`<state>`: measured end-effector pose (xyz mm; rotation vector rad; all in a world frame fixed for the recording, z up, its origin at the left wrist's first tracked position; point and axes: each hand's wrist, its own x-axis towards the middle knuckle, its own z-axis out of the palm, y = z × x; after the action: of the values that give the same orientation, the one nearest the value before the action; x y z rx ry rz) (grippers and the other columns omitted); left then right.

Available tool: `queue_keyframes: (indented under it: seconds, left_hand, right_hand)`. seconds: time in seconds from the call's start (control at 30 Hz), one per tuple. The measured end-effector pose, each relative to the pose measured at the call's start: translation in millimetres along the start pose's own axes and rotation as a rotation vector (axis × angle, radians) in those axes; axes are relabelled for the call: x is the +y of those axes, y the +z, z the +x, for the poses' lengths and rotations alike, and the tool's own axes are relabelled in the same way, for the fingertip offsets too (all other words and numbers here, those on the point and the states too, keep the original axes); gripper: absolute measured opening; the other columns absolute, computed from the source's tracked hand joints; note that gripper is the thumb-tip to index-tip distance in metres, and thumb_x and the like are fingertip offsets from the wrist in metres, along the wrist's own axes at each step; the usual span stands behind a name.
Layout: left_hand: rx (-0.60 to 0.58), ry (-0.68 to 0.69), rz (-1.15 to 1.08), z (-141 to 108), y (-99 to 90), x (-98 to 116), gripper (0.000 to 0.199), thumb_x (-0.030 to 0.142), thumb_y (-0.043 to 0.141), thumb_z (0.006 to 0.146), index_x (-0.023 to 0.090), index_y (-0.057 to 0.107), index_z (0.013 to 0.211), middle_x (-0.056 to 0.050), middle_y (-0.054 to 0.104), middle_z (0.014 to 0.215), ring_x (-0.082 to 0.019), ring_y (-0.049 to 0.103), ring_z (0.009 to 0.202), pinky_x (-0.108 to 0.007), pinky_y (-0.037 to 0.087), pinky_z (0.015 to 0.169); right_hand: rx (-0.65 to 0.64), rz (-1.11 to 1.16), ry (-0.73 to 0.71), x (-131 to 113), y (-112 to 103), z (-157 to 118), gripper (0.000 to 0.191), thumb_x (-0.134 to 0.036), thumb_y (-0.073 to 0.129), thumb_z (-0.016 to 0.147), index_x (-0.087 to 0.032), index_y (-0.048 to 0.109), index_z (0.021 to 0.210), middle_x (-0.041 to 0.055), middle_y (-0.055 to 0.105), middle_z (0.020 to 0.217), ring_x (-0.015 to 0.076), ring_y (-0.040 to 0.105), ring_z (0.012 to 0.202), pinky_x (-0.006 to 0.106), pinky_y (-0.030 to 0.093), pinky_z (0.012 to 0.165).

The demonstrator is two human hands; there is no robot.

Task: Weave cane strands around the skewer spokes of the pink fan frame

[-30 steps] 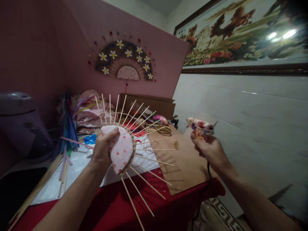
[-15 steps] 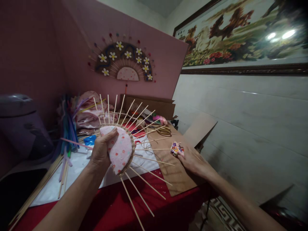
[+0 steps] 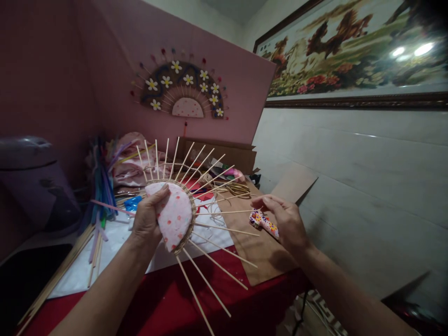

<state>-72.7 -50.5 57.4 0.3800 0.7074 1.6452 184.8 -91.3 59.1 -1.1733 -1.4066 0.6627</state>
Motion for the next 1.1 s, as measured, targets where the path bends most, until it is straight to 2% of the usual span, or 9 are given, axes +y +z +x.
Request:
queue_keyframes:
  seconds: [0.1,0.23,0.3,0.43,0.5,0.6,0.77,0.9,1.1]
  left_hand:
    - [0.012,-0.034,-0.011,-1.8,0.3,0.6,0.004,0.009,0.060,0.068,0.012,0.061,0.069,-0.003,0.066,0.057,-0.014,0.061,0.047,-0.025,0.054,0.049]
    - [-0.039,-0.075,0.014,-2.4,-1.3,-0.3,0.005,0.010,0.058,0.070,0.012,0.062,0.069,-0.004,0.067,0.058,-0.016,0.062,0.048,-0.026,0.054,0.049]
    - [-0.046,-0.073,0.006,-1.8,-1.7,-1.0,0.005,0.009,0.058,0.069,0.012,0.062,0.069,-0.004,0.067,0.058,-0.016,0.062,0.048,-0.026,0.054,0.049]
    - [-0.055,-0.078,-0.008,-1.5,-1.2,-2.0,0.005,0.009,0.058,0.069,0.012,0.061,0.067,-0.004,0.067,0.057,-0.015,0.062,0.047,-0.025,0.054,0.048]
    - [-0.052,-0.084,-0.007,-1.9,-0.7,-2.2,0.004,0.009,0.059,0.069,0.012,0.061,0.068,-0.004,0.067,0.057,-0.015,0.062,0.047,-0.025,0.054,0.048]
    - [-0.035,-0.093,0.006,-2.4,-0.8,-2.8,0.004,0.009,0.059,0.069,0.012,0.062,0.067,-0.004,0.066,0.056,-0.015,0.062,0.046,-0.025,0.054,0.047]
    - [-0.063,-0.102,0.036,-2.0,-2.7,-4.2,0.003,0.010,0.060,0.067,0.012,0.062,0.068,-0.005,0.067,0.058,-0.016,0.062,0.047,-0.027,0.054,0.047]
    - [-0.051,-0.100,0.080,-2.7,-2.1,-4.8,0.002,0.011,0.060,0.067,0.011,0.062,0.067,-0.005,0.066,0.056,-0.016,0.061,0.046,-0.027,0.053,0.046]
    - [-0.058,-0.097,0.096,-2.9,-2.5,-5.7,0.001,0.012,0.062,0.066,0.011,0.062,0.067,-0.005,0.066,0.057,-0.016,0.061,0.046,-0.027,0.053,0.046]
  right_hand:
    - [-0.107,0.177,0.146,13.0,6.4,5.4,0.027,-0.039,0.058,0.077,-0.018,0.066,0.091,0.0050,0.064,0.087,0.0129,0.057,0.067,0.026,0.044,0.059]
    - [-0.229,0.246,0.032,18.5,25.2,0.4,0.029,-0.028,0.066,0.072,-0.023,0.063,0.100,0.0053,0.063,0.108,0.0180,0.056,0.100,0.032,0.041,0.086]
    - [-0.290,0.346,0.011,18.2,34.9,-5.3,0.029,-0.027,0.067,0.072,-0.024,0.061,0.100,0.0047,0.063,0.106,0.0188,0.056,0.102,0.034,0.040,0.089]
    - [-0.259,0.523,0.102,21.0,49.6,-13.8,0.023,-0.028,0.069,0.072,-0.023,0.059,0.092,0.0000,0.064,0.080,0.0135,0.060,0.075,0.028,0.044,0.074]
    - [-0.239,0.604,0.165,22.6,54.4,-15.3,0.022,-0.029,0.071,0.069,-0.021,0.060,0.085,-0.0025,0.058,0.067,0.0108,0.055,0.062,0.025,0.043,0.063]
    - [-0.228,0.722,0.255,21.8,59.2,-16.1,0.024,-0.026,0.077,0.060,-0.018,0.060,0.075,-0.0041,0.053,0.064,0.0061,0.044,0.050,0.020,0.036,0.049]
    - [-0.273,0.804,0.368,20.4,62.1,-15.8,0.019,-0.023,0.076,0.061,-0.019,0.062,0.073,-0.0056,0.046,0.057,0.0040,0.030,0.044,0.017,0.025,0.041]
    - [-0.291,0.884,0.423,27.0,63.3,-15.2,0.021,-0.017,0.076,0.059,-0.020,0.062,0.075,-0.0045,0.053,0.067,0.0029,0.034,0.046,0.016,0.026,0.042]
    - [-0.364,0.913,0.352,32.0,65.2,-15.4,0.023,-0.016,0.076,0.058,-0.021,0.064,0.077,-0.0043,0.052,0.069,0.0024,0.028,0.045,0.016,0.020,0.042]
